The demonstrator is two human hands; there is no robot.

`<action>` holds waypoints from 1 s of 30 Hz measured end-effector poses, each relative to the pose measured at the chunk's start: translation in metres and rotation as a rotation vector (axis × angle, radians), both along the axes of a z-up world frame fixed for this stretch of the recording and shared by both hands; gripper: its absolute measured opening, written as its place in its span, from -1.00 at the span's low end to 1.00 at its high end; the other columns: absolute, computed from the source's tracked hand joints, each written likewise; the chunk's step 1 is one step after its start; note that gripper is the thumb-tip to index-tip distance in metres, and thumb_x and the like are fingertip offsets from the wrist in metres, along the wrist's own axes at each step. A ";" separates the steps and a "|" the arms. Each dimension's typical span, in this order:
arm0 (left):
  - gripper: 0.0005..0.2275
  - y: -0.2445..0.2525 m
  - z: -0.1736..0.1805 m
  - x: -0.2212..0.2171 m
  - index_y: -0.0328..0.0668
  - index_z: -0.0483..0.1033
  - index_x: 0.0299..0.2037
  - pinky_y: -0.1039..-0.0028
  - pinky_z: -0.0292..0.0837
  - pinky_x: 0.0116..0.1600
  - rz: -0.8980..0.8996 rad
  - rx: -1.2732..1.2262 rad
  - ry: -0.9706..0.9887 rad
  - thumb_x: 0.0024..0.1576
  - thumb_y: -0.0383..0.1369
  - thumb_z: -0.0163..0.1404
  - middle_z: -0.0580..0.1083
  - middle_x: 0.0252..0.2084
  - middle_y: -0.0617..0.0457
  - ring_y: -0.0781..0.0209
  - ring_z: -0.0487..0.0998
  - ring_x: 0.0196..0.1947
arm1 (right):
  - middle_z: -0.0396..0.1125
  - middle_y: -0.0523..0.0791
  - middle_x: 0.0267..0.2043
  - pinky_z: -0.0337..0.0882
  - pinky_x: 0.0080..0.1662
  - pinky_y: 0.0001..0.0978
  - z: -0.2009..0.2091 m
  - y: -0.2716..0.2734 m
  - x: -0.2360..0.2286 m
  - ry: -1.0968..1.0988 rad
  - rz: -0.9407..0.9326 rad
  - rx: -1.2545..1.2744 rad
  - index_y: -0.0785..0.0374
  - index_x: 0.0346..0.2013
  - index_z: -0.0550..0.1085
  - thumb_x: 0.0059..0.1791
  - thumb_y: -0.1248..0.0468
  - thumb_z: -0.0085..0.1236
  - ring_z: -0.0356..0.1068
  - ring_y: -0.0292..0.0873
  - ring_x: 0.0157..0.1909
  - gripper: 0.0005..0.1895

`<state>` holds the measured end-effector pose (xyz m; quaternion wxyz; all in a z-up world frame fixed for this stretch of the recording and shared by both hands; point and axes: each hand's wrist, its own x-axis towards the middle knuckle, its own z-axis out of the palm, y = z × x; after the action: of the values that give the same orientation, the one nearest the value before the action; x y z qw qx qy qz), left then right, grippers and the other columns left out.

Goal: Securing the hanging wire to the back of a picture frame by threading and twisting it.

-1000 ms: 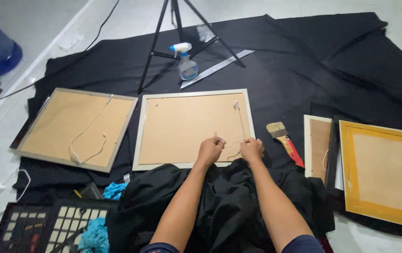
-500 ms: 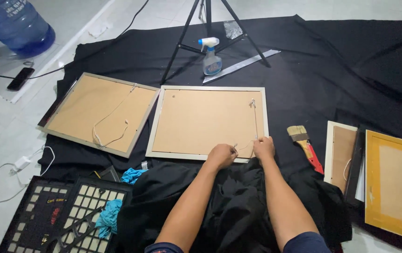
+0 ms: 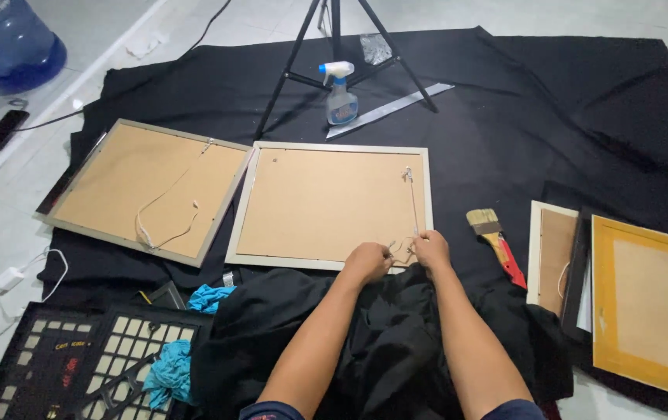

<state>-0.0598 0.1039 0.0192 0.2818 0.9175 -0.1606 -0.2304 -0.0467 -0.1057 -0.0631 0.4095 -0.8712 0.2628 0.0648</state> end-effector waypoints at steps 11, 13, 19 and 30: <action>-0.72 0.012 0.003 0.003 -0.01 0.67 -0.08 0.05 0.50 0.15 0.073 0.012 0.065 0.15 -0.19 -0.06 0.61 -0.08 -0.17 -0.23 0.57 0.09 | 0.49 0.03 0.03 0.41 0.12 -0.02 0.044 0.018 -0.009 0.025 0.015 -0.105 0.22 -0.11 0.65 -0.07 0.20 0.07 0.41 0.17 0.21 -0.67; -0.72 0.016 0.005 0.008 0.02 0.67 -0.08 0.04 0.51 0.14 0.068 0.004 0.072 0.14 -0.18 -0.06 0.61 -0.09 -0.15 -0.22 0.57 0.09 | 0.50 0.03 -0.01 0.42 0.09 -0.04 0.054 0.018 -0.006 0.055 0.027 -0.103 0.23 -0.10 0.65 -0.07 0.19 0.09 0.43 0.17 0.17 -0.67; -0.70 0.028 0.051 0.022 -0.10 0.66 -0.05 0.03 0.49 0.16 0.033 -0.022 0.022 0.17 -0.24 -0.10 0.61 -0.08 -0.20 -0.28 0.57 0.08 | 0.52 0.04 -0.33 0.46 -0.10 -0.15 0.054 -0.012 0.016 0.165 0.308 -0.190 0.29 -0.45 0.63 -0.14 0.29 0.07 0.53 0.13 -0.12 -0.80; -0.49 0.009 0.025 0.031 -0.36 0.33 0.21 0.37 0.53 -0.19 0.697 -0.559 0.219 0.13 -0.17 0.06 0.62 -0.37 -0.04 0.16 0.66 -0.36 | 0.48 0.20 0.06 0.49 0.10 0.02 0.075 -0.018 0.017 0.212 0.412 -0.263 0.25 -0.11 0.63 -0.01 0.16 0.14 0.45 0.26 0.18 -0.71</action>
<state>-0.0284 0.1124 0.0441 0.5943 0.7758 0.1324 -0.1655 -0.0299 -0.1241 0.0124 0.2411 -0.9404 0.1274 0.2030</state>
